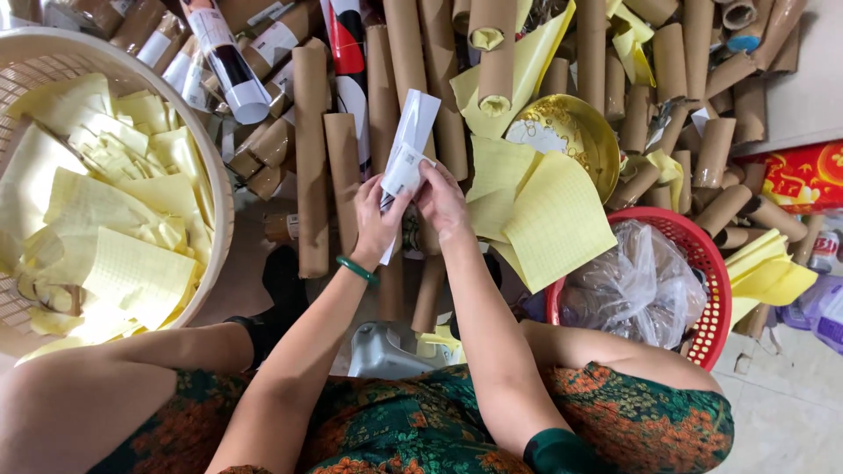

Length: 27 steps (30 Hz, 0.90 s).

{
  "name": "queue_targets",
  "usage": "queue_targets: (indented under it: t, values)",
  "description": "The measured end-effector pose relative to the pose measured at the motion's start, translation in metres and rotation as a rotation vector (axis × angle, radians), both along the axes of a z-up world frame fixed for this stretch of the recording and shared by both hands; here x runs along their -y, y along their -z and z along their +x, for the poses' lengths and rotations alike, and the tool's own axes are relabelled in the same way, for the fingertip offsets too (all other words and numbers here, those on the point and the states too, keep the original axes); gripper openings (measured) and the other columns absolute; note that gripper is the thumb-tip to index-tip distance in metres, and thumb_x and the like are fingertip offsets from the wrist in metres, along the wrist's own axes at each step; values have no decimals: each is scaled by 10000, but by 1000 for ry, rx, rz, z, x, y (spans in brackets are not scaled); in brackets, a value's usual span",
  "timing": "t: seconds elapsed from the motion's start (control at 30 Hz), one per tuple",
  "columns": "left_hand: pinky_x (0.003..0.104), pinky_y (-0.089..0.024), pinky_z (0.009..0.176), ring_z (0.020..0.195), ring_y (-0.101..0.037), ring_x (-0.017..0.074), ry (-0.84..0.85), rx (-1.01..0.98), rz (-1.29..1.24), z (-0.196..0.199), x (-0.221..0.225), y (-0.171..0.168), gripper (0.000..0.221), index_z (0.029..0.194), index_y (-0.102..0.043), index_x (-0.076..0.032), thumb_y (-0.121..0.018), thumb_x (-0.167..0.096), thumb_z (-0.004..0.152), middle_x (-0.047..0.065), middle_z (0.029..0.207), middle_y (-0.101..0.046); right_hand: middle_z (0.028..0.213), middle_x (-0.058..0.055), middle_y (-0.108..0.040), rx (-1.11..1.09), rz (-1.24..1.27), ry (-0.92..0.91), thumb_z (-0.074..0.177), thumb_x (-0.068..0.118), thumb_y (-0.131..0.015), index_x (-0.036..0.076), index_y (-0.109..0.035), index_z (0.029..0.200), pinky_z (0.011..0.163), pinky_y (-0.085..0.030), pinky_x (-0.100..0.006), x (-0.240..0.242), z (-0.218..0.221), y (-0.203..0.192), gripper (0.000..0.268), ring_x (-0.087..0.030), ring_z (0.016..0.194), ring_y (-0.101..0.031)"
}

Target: The person wraps printed posters in yellow paper by hand. The person selects posters from a pile, aligns them with a sheet of yellow paper, rolls them together, and then folds the ends of the yellow paper inward into the poster tube.

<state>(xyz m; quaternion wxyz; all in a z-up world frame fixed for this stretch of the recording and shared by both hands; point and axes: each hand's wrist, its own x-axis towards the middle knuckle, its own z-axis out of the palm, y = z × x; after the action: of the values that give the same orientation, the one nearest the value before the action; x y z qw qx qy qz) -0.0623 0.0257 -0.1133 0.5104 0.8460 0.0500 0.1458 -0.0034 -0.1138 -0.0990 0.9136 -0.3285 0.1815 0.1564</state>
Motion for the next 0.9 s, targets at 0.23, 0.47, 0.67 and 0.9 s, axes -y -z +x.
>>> queue_targets:
  t: [0.23, 0.47, 0.67, 0.9]
  values:
    - [279, -574, 837, 927, -705, 126, -97, -143, -1119, 46, -22, -85, 306, 1142, -696, 56, -705, -201, 976, 71, 1058, -761, 941, -73, -741, 153, -343, -148, 987, 103, -715, 51, -716, 1070, 848, -624, -361, -1, 0, -61, 98, -183, 860, -718]
    - [282, -581, 594, 683, -692, 128, 103, -112, -953, 44, -36, -154, 253, 1076, -705, 41, -669, -205, 1024, 82, 872, -749, 925, -49, -750, 354, -432, -346, 998, 114, -667, 46, -692, 1022, 816, -618, -319, 12, -3, -139, 77, -146, 844, -729]
    - [273, -606, 565, 715, -728, 126, 126, -96, -894, 40, -37, -174, 250, 1090, -696, 28, -644, -208, 1029, 73, 890, -759, 894, -36, -727, 462, -554, -343, 986, 98, -658, 41, -662, 981, 790, -610, -288, 6, -10, -161, 57, -112, 820, -706]
    - [278, -617, 565, 742, -742, 137, 131, -88, -851, 40, -34, -182, 246, 1105, -695, 34, -630, -193, 1035, 79, 909, -758, 880, -30, -707, 476, -558, -334, 989, 96, -656, 44, -635, 969, 775, -587, -275, 9, -11, -165, 59, -108, 799, -680]
